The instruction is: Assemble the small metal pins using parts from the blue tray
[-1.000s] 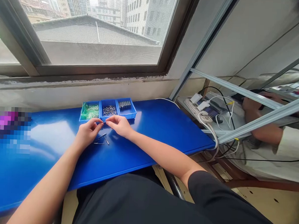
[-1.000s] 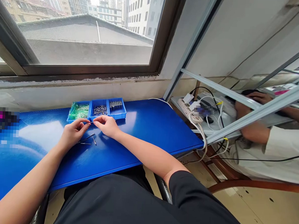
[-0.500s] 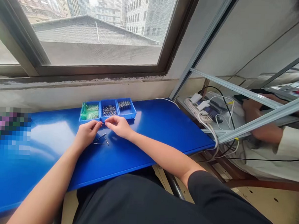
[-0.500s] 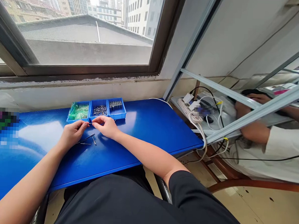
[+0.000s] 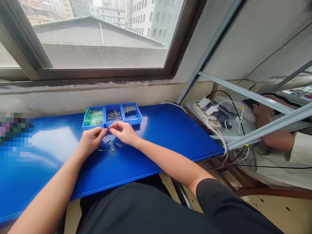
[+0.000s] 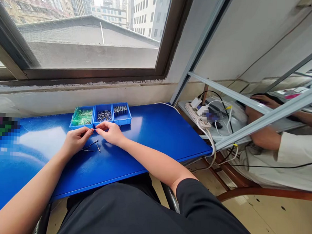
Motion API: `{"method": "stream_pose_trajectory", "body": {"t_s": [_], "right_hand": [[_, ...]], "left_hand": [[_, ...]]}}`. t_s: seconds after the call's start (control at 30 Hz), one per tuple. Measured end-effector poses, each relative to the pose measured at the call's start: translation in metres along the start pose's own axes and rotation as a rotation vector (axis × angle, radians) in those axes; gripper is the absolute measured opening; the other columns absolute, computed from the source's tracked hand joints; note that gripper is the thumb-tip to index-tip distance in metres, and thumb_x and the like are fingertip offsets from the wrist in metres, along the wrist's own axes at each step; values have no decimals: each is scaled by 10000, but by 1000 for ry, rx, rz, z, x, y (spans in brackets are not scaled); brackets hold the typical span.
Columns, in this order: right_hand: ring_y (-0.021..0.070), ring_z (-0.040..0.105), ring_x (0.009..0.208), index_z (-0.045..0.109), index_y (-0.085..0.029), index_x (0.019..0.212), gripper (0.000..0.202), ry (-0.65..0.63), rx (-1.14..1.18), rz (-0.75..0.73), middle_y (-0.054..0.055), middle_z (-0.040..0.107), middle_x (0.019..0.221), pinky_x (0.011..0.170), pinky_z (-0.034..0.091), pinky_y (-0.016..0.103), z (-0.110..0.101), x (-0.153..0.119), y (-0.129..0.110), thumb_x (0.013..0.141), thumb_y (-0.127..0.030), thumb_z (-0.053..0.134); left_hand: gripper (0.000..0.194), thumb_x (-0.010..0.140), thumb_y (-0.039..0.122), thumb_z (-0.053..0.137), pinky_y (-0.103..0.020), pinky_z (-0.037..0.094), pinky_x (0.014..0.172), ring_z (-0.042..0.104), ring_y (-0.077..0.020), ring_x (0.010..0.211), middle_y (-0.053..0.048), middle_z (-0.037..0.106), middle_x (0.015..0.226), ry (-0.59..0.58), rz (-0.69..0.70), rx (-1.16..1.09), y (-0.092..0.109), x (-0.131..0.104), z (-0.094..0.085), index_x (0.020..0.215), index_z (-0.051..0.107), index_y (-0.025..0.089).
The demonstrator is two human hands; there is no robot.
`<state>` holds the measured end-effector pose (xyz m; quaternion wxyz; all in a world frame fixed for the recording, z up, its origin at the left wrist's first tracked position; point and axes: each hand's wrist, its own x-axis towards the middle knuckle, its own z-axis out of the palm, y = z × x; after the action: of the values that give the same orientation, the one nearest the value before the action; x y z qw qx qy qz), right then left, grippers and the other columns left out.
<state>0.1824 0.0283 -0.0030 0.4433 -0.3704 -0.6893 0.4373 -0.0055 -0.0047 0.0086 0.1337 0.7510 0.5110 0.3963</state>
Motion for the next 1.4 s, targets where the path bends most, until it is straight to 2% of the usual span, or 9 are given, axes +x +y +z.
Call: {"method": "stream_pose_trajectory", "body": {"t_s": [0.13, 0.27, 0.53, 0.73, 0.87, 1.07, 1.23, 1.4], "right_hand": [[146, 677, 837, 711, -168, 960, 184, -15, 2, -25, 44, 733, 937, 810, 539, 296, 0, -1, 0, 823, -289, 691], [148, 675, 833, 721, -168, 944, 177, -9, -54, -24, 44, 737, 931, 809, 533, 296, -1, -2, -2, 832, -300, 684], [165, 694, 880, 712, -177, 965, 159, -23, -96, -35, 52, 742, 984, 834, 538, 315, -2, -4, -5, 873, -274, 627], [160, 727, 920, 623, -176, 987, 107, -31, 133, 21, 55, 747, 965, 891, 560, 323, 3, -2, 1, 915, -235, 571], [157, 731, 881, 577, -182, 969, 80, -53, 201, 79, 51, 759, 915, 886, 562, 335, 3, 0, 2, 915, -241, 585], [144, 683, 692, 580, -186, 929, 149, -104, 189, 124, 16, 737, 763, 736, 572, 311, 3, 1, 0, 886, -311, 649], [158, 711, 809, 601, -174, 900, 107, -108, 228, 117, 31, 732, 814, 809, 564, 310, 3, 2, 2, 873, -268, 644], [159, 701, 834, 654, -174, 841, 140, -84, 88, 52, 31, 728, 850, 837, 550, 310, -1, 1, -1, 870, -311, 647]], "left_hand": [[402, 913, 477, 522, -228, 370, 520, 471, -109, 527, 18, 559, 553, -15, 17, 1, 0, 1, 0, 689, 652, 168], [368, 909, 478, 533, -231, 392, 537, 505, -115, 553, -3, 636, 635, -16, 6, -24, 1, 1, -1, 817, 709, 167], [304, 854, 448, 636, -225, 335, 489, 376, -87, 480, 54, 456, 527, -27, -17, -113, 5, -1, 0, 948, 721, 172], [301, 861, 404, 629, -220, 325, 466, 359, -83, 472, 55, 449, 540, -67, 9, -138, 6, -2, 2, 1048, 715, 185], [302, 855, 427, 649, -218, 318, 462, 353, -79, 470, 62, 428, 538, -41, 21, -120, 7, -1, 3, 1038, 710, 194], [301, 845, 480, 661, -220, 311, 459, 349, -78, 464, 63, 421, 528, -6, 5, -123, 7, -2, 4, 929, 705, 195], [303, 884, 464, 599, -224, 332, 485, 392, -90, 477, 51, 479, 530, -9, -14, -70, 4, -1, 2, 940, 713, 189], [321, 900, 465, 567, -233, 364, 509, 453, -106, 507, 18, 581, 585, -34, -22, -55, 2, -1, 2, 922, 706, 177]]}}
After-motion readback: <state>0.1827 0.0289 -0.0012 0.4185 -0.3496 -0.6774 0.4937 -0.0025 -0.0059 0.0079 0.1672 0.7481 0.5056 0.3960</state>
